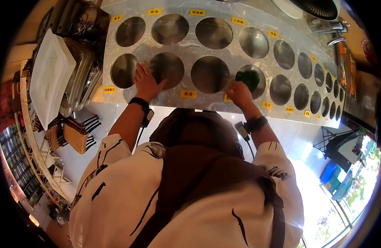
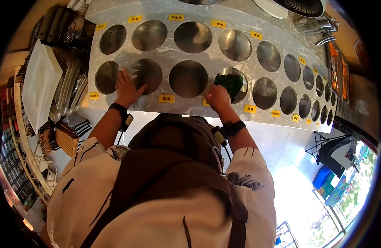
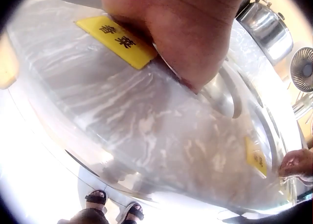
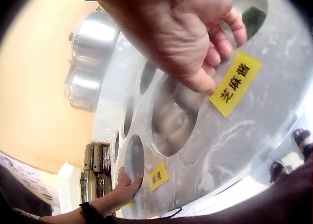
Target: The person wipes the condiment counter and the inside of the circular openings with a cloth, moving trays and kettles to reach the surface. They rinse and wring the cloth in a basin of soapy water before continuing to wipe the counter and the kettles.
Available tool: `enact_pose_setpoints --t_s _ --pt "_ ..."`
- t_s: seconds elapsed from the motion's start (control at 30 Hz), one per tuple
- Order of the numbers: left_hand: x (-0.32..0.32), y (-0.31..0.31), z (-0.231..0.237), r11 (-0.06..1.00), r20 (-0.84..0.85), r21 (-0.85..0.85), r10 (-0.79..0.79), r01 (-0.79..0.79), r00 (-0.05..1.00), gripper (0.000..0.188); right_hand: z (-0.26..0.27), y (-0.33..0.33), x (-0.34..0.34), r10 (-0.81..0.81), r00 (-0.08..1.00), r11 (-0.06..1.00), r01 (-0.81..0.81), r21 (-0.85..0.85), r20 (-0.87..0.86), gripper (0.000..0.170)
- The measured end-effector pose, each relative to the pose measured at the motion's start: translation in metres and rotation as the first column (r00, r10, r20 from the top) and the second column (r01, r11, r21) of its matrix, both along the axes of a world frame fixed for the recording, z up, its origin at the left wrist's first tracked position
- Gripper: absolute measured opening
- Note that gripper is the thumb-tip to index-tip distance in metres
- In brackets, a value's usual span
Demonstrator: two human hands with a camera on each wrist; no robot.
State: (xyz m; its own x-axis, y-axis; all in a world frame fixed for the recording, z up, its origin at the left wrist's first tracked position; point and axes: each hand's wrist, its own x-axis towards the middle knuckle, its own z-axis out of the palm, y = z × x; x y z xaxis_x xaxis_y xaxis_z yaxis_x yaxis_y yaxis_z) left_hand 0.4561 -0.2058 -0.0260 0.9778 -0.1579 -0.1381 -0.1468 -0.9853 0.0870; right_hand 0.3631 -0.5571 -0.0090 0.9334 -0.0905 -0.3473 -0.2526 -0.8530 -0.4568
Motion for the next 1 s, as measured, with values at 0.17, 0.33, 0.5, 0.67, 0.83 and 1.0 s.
enact_pose_setpoints --t_s 0.17,0.33,0.5,0.67,0.83,1.0 --pt "-0.003 0.001 -0.005 1.000 0.068 0.004 -0.008 0.008 0.998 0.114 0.000 -0.008 0.011 0.150 0.987 0.989 -0.149 0.021 -0.055 0.022" --pt "-0.002 -0.005 0.005 0.998 -0.026 0.016 0.055 -0.055 0.998 0.112 0.005 -0.013 0.018 0.305 0.945 0.952 -0.306 0.016 -0.114 0.025" --pt "-0.003 -0.001 -0.004 0.999 0.049 -0.002 0.042 -0.042 0.998 0.110 0.003 -0.028 0.012 0.313 0.942 0.950 -0.311 0.036 -0.124 0.015" --pt "-0.003 -0.002 -0.005 0.999 0.063 0.023 0.047 -0.049 0.997 0.109 -0.004 -0.035 0.002 0.252 0.966 0.962 -0.256 0.092 0.056 0.011" --pt "-0.001 -0.003 -0.001 0.998 0.035 0.015 0.061 -0.062 0.998 0.109 0.040 -0.051 -0.032 0.076 0.993 0.980 -0.092 0.174 0.093 0.008" --pt "-0.001 -0.006 0.004 0.998 -0.018 0.032 0.057 -0.056 0.998 0.111 0.059 -0.084 -0.133 -0.049 0.912 0.763 0.297 0.574 -0.407 0.007"
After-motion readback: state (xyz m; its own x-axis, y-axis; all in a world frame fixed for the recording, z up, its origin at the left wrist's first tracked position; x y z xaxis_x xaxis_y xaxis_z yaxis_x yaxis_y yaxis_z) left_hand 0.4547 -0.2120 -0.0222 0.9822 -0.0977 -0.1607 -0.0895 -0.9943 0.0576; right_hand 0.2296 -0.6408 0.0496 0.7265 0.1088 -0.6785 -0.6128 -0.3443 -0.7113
